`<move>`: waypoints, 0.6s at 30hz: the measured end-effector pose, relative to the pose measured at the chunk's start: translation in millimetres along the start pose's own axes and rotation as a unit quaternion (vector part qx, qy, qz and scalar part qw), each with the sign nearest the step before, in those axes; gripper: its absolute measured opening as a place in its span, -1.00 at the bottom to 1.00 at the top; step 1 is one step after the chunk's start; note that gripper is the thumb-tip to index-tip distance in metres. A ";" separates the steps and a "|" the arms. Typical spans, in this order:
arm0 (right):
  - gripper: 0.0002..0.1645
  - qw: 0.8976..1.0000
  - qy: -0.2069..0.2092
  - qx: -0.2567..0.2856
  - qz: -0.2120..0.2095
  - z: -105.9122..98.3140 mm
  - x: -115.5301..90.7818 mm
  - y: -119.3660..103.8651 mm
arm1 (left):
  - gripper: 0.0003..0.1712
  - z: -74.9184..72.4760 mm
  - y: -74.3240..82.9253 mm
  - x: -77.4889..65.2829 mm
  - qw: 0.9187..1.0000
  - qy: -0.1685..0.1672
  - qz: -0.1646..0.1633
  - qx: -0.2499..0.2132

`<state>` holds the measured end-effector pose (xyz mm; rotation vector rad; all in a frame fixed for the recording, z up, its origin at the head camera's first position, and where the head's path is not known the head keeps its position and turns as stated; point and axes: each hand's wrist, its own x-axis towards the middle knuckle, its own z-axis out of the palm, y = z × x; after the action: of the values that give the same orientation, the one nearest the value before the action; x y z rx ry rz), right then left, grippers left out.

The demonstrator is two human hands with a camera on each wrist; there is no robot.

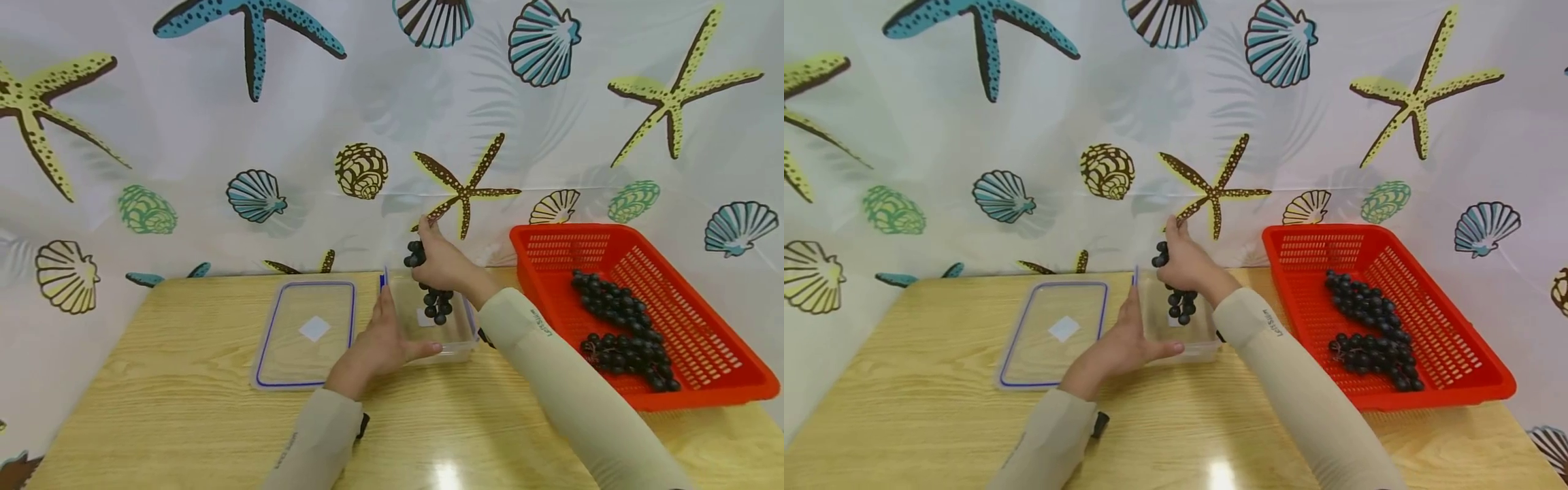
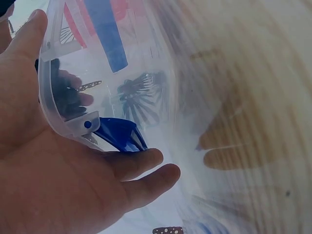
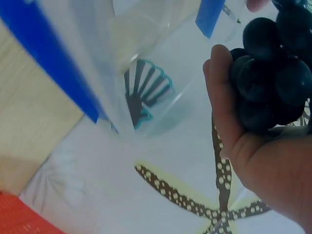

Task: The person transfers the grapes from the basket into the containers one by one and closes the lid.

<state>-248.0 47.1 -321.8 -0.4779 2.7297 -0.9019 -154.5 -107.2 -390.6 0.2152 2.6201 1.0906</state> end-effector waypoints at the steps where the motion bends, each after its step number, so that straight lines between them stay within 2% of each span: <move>1: 0.28 1.000 -0.003 0.002 0.001 2.6 1.4 -0.1 | 0.61 0.0 -0.1 -0.1 1.000 0.001 0.000 0.002; 9: 0.29 0.999 -0.036 0.018 0.016 15.7 12.0 -4.8 | 0.60 0.3 0.4 -0.7 1.000 0.003 -0.009 0.007; 18: 0.28 0.998 -0.051 0.025 0.037 20.6 21.6 -8.6 | 0.59 -0.2 -1.4 0.5 1.000 0.001 -0.005 0.008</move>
<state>-259.5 21.5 -335.1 -0.3992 2.6090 -0.8988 -155.1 -108.2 -391.5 0.2043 2.6289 1.0679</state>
